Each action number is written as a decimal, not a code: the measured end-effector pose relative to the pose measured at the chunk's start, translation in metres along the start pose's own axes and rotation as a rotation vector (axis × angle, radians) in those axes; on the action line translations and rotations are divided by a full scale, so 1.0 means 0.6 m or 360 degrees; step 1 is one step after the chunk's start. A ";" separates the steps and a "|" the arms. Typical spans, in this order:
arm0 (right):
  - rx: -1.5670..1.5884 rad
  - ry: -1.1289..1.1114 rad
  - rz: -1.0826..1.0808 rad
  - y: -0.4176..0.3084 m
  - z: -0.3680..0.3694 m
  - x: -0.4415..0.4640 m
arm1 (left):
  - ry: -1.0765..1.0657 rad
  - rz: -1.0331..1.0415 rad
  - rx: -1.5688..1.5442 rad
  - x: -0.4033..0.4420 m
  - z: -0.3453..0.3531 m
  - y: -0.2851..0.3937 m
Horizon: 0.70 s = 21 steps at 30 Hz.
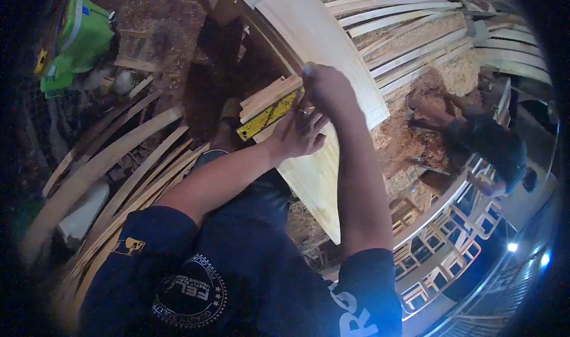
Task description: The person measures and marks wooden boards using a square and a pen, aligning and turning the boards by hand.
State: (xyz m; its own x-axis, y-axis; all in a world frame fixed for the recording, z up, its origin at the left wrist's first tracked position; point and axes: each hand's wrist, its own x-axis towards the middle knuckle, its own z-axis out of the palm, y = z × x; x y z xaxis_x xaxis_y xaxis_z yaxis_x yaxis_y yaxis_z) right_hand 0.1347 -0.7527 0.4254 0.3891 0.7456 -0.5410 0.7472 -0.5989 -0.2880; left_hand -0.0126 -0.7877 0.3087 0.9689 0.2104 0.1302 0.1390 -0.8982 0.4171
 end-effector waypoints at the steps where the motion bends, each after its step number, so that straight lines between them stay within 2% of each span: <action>1: -0.0228 0.0166 -0.0217 -0.007 0.025 -0.005 | 0.0054 -0.0023 -0.0138 -0.003 0.013 -0.001; 2: -0.0280 0.0264 -0.0227 -0.001 0.068 0.005 | 0.0091 -0.0067 -0.0425 -0.003 0.034 -0.002; 3: -0.0210 0.0131 -0.0166 -0.033 0.075 -0.007 | 0.0130 -0.0111 -0.0715 -0.002 0.070 -0.002; 4: -0.0144 0.0002 -0.0106 -0.071 0.083 -0.023 | 0.0170 -0.0080 -0.0638 -0.005 0.064 -0.005; 5: -0.0155 -0.0014 -0.0263 -0.097 0.101 -0.037 | 0.0212 -0.0050 -0.0560 -0.006 0.053 -0.008; 6: -0.0167 -0.0029 -0.0419 -0.118 0.117 -0.048 | 0.0248 0.0056 -0.0118 -0.006 0.005 -0.011; 8: 0.0075 -0.0143 -0.0562 -0.153 0.154 -0.061 | -0.0001 0.0009 -0.0040 0.006 -0.010 -0.002; 9: 0.0193 -0.0182 -0.0634 -0.156 0.165 -0.060 | -0.0020 -0.0006 -0.0060 0.009 -0.015 -0.001; 12: 0.0311 -0.0420 -0.0505 -0.130 0.178 -0.042 | 0.0013 0.0008 -0.0113 0.013 -0.012 -0.001; 14: 0.0369 0.0361 -0.0580 -0.067 0.178 -0.043 | 0.0159 0.0037 -0.0137 0.004 0.019 -0.006; 16: 0.0817 0.0640 -0.0244 -0.028 0.121 -0.052 | 0.0263 0.0058 -0.0094 -0.002 0.046 -0.012; 17: 0.0751 0.0804 -0.0103 0.031 0.130 -0.029 | 0.0152 0.0050 -0.0061 0.002 0.025 -0.010; 19: 0.0511 0.0923 0.0223 0.086 0.120 -0.024 | -0.0123 0.0141 0.0006 0.008 -0.015 -0.008; 20: 0.0582 0.0845 0.0254 0.108 0.128 -0.031 | -0.0258 0.0189 0.0034 0.012 -0.037 -0.007; 21: 0.0659 0.0771 0.0279 0.127 0.138 -0.035 | -0.0251 0.0269 0.0024 0.010 -0.040 -0.011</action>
State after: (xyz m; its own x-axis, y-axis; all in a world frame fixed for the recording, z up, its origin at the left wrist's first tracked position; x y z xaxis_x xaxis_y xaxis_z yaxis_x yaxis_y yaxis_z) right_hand 0.1387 -0.8385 0.3495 0.7569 0.6158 -0.2187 0.4192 -0.7143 -0.5605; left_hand -0.0127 -0.7711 0.3282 0.9985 -0.0052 0.0542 -0.0259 -0.9215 0.3874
